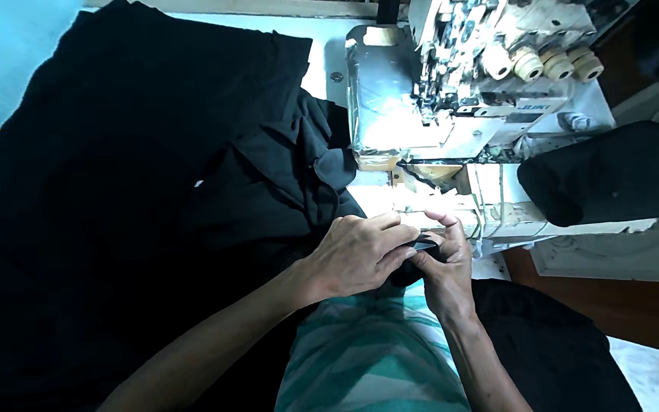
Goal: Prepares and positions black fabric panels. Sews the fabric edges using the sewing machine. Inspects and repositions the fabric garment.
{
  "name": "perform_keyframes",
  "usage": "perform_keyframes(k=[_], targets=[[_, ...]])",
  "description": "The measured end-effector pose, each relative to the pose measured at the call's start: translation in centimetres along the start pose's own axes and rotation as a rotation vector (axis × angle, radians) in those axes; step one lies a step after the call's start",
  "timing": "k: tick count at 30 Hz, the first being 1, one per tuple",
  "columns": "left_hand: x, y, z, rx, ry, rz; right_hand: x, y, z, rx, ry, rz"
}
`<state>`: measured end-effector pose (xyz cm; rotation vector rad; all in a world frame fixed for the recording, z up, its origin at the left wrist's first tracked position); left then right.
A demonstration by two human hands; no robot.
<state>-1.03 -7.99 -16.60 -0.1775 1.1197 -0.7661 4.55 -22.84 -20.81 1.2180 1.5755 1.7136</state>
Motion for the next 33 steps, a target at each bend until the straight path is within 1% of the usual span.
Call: perform_keyframes(k=[4, 7, 10, 13, 16, 23, 27, 30, 33], targets=[[0.0, 0.1, -0.2, 0.045, -0.069, -0.012, 0.1, -0.2, 0.1, -0.003, -0.004, -0.013], [-0.1, 0.5, -0.7, 0.031, -0.042, -0.024, 0.2, -0.5, 0.2, 0.007, -0.007, -0.028], [-0.5, 0.9, -1.1, -0.035, -0.005, -0.06, 0.3, -0.3, 0.3, 0.02, -0.025, -0.027], [-0.9, 0.9, -1.3, -0.071, 0.001, -0.014, 0.2, 0.1, 0.5, 0.01, -0.017, -0.037], [-1.2, 0.9, -1.5, -0.063, 0.002, 0.058, 0.2, 0.1, 0.5, 0.002, -0.006, -0.03], [-1.1, 0.2, -1.0, -0.032, 0.019, 0.043, 0.4, -0.1, 0.2, 0.0, 0.002, -0.028], [-1.0, 0.4, -0.9, -0.058, 0.029, -0.051, 0.2, 0.0, 0.1, -0.03, 0.026, -0.014], [-1.2, 0.8, -0.9, -0.094, 0.071, -0.152, 0.1, -0.3, 0.0, -0.057, 0.053, -0.008], [-1.2, 0.9, -0.8, -0.098, 0.095, -0.191, 0.2, -0.7, -0.1, -0.071, 0.057, -0.006]])
Point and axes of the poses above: each hand's wrist, its own z-axis towards the middle knuckle, its own x-axis out of the palm, y = z × x, the point moved 3 cm from there along z, towards the middle knuckle, and after that the axes turned 4 degrees about x, right-handed, at the moved point
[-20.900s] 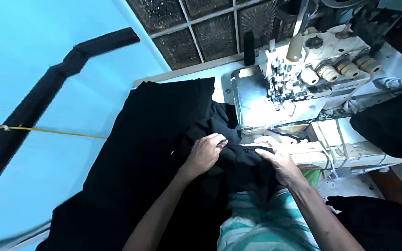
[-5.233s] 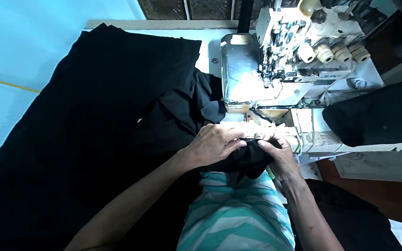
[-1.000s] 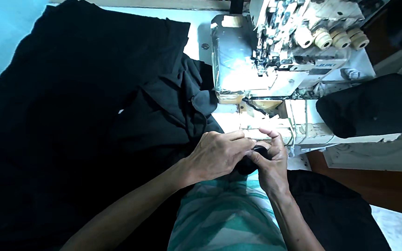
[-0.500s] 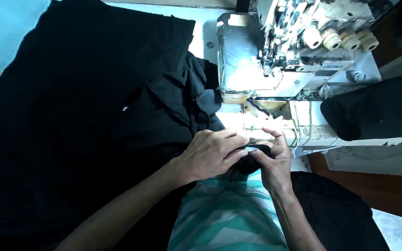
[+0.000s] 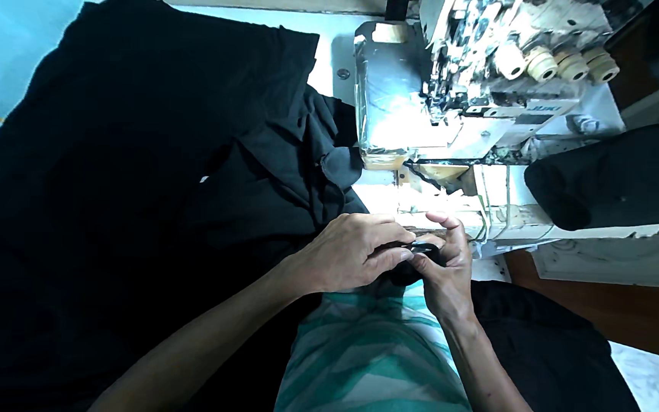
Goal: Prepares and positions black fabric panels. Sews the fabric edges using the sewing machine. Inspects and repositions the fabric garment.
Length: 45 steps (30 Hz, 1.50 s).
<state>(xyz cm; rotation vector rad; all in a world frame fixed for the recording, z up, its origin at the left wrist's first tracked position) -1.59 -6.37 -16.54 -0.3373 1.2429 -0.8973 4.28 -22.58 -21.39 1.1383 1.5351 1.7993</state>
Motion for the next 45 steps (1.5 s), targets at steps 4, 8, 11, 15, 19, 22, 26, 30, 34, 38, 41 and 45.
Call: perform_keyframes(k=[4, 8, 11, 15, 19, 22, 26, 30, 34, 38, 41, 45], targets=[[0.3, -0.3, 0.1, 0.05, -0.038, 0.123, 0.0, -0.1, 0.0, 0.027, -0.029, -0.01], [0.4, -0.7, 0.1, 0.09, -0.072, 0.254, 0.0, 0.1, 0.2, 0.033, -0.061, -0.011], [0.5, -0.9, 0.0, 0.115, -0.104, 0.292, 0.0, 0.3, 0.3, 0.007, -0.042, -0.015], [0.5, -0.7, -0.1, 0.144, -0.131, 0.265, 0.1, 0.3, 0.4, 0.005, -0.037, -0.022], [0.6, -0.4, -0.5, 0.136, -0.154, 0.215, 0.2, 0.3, 0.3, 0.001, -0.041, -0.029], [0.7, -0.1, -0.9, 0.088, -0.166, 0.143, 0.3, 0.1, 0.3, 0.006, -0.034, -0.025], [0.6, -0.1, -0.7, 0.023, -0.104, 0.14, 0.4, 0.0, 0.2, 0.033, -0.042, -0.031], [0.7, -0.6, -0.2, 0.047, -0.078, 0.195, 0.5, 0.0, 0.1, 0.048, -0.031, -0.011], [1.1, -0.7, -0.3, 0.128, -0.129, 0.238, 0.5, 0.1, 0.0, 0.051, -0.037, 0.009], [0.6, -0.7, -1.1, 0.077, -0.185, 0.207, 0.3, 0.2, -0.1, 0.033, -0.064, 0.009], [-2.2, -0.4, -2.1, -0.087, -0.25, 0.135, -1.0, 0.6, 0.0, 0.058, -0.121, 0.011], [-2.1, -0.1, -2.8, -0.149, -0.319, -0.017, -1.0, 0.5, -0.1, 0.081, -0.082, 0.038]])
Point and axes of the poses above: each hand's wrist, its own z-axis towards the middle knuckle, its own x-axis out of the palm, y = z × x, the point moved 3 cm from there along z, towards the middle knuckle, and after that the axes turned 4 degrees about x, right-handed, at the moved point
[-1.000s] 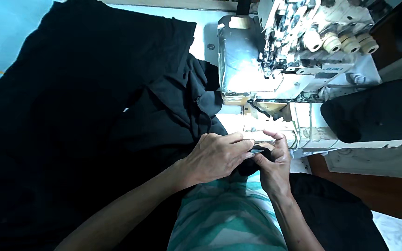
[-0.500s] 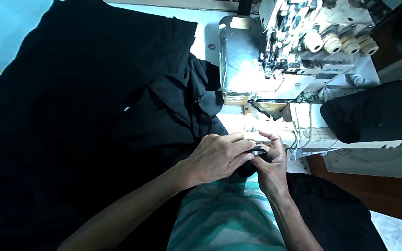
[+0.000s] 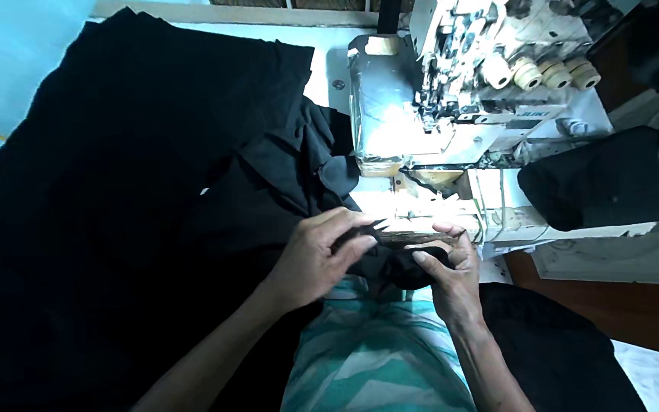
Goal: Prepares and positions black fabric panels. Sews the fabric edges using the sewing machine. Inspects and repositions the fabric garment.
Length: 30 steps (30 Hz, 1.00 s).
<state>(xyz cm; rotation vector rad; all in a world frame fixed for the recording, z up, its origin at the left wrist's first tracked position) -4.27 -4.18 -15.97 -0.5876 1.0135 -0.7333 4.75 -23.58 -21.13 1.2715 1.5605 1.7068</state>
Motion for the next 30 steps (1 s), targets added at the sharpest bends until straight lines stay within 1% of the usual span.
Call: perform_keyframes(k=[3, 5, 7, 9, 11, 14, 17, 18, 20, 23, 25, 27, 28, 30], targets=[[2.1, -1.5, -0.6, -0.09, -0.004, -0.085, 0.9, 0.4, 0.0, -0.043, 0.046, 0.059], [3.3, -2.0, -0.9, -0.118, 0.007, -0.091, 1.0, 1.2, 0.1, -0.093, 0.071, 0.077], [3.4, -1.9, -0.6, -0.119, -0.007, -0.126, 0.7, 1.9, 0.2, -0.159, 0.127, 0.042], [1.8, -1.9, 0.2, -0.088, -0.01, -0.202, 0.3, 2.3, 0.6, -0.191, 0.218, -0.04], [-0.7, -2.5, 1.4, -0.041, -0.033, -0.198, 0.0, 2.3, 1.1, -0.192, 0.335, -0.139], [-4.2, -3.6, 3.3, 0.039, -0.108, -0.015, -0.4, 2.4, 2.3, -0.198, 0.44, -0.234], [-6.3, -3.1, 4.6, 0.068, -0.192, 0.095, -1.4, 2.7, 3.9, -0.17, 0.505, -0.309], [-6.7, -2.5, 4.7, 0.056, -0.214, 0.111, -1.7, 2.7, 4.5, -0.148, 0.51, -0.332], [-7.1, -1.2, 4.3, -0.011, -0.239, 0.133, -2.3, 2.9, 5.6, -0.083, 0.466, -0.363], [-7.1, 0.8, 3.3, -0.121, -0.268, 0.075, -2.9, 2.9, 7.2, 0.023, 0.405, -0.302], [-6.9, 2.3, 3.3, -0.214, -0.322, 0.038, -2.8, 2.9, 8.0, 0.046, 0.414, -0.267], [-6.8, 3.1, 3.1, -0.249, -0.343, 0.046, -2.5, 3.4, 8.6, 0.028, 0.42, -0.302], [-6.9, 3.0, 2.9, -0.252, -0.328, 0.057, -2.4, 3.9, 8.8, -0.002, 0.419, -0.35], [-6.9, 2.8, 2.4, -0.249, -0.311, 0.069, -2.5, 5.1, 9.4, -0.14, 0.39, -0.514]])
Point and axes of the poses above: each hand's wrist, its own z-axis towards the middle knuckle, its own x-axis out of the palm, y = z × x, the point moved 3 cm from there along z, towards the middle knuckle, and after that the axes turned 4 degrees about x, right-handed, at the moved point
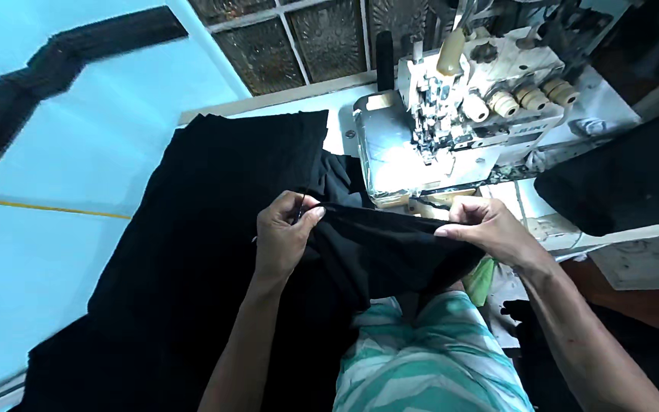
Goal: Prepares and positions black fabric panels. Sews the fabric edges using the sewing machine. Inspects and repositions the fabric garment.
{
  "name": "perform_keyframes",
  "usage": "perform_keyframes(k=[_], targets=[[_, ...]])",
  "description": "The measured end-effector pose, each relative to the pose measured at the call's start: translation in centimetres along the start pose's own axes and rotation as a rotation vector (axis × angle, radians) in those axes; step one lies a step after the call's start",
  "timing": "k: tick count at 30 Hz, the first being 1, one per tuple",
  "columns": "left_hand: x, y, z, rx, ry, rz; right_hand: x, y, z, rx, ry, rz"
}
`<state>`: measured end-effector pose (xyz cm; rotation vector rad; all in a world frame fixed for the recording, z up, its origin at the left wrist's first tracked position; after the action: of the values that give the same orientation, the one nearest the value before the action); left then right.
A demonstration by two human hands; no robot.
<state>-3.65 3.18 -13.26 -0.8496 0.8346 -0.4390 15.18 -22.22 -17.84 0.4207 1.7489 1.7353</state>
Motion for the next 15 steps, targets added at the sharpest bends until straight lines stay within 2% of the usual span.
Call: perform_keyframes(k=[3, 5, 9, 15], targets=[[0.5, 0.4, -0.4, 0.031, 0.016, 0.047, -1.2, 0.7, 0.7, -0.136, -0.117, -0.194], [1.3, 0.8, -0.7, 0.015, 0.057, 0.098, -1.0, 0.3, 1.1, -0.145, -0.119, -0.167], [2.4, 2.3, -1.0, -0.108, 0.117, 0.1, 1.6, -1.9, 1.0, 0.063, -0.206, 0.204], [3.0, 2.9, -1.4, -0.158, 0.155, 0.066, 4.8, -2.6, 0.3, 0.268, -0.25, 0.356]])
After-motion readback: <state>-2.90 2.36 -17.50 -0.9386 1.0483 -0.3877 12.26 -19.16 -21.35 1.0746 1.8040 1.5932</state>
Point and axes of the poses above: each hand's wrist, its own z-axis towards the middle knuckle, its own x-axis out of the palm, y = z × x, the point moved 3 cm from there along z, towards the middle knuckle, and after that the axes turned 4 degrees about x, right-handed, at the moved point
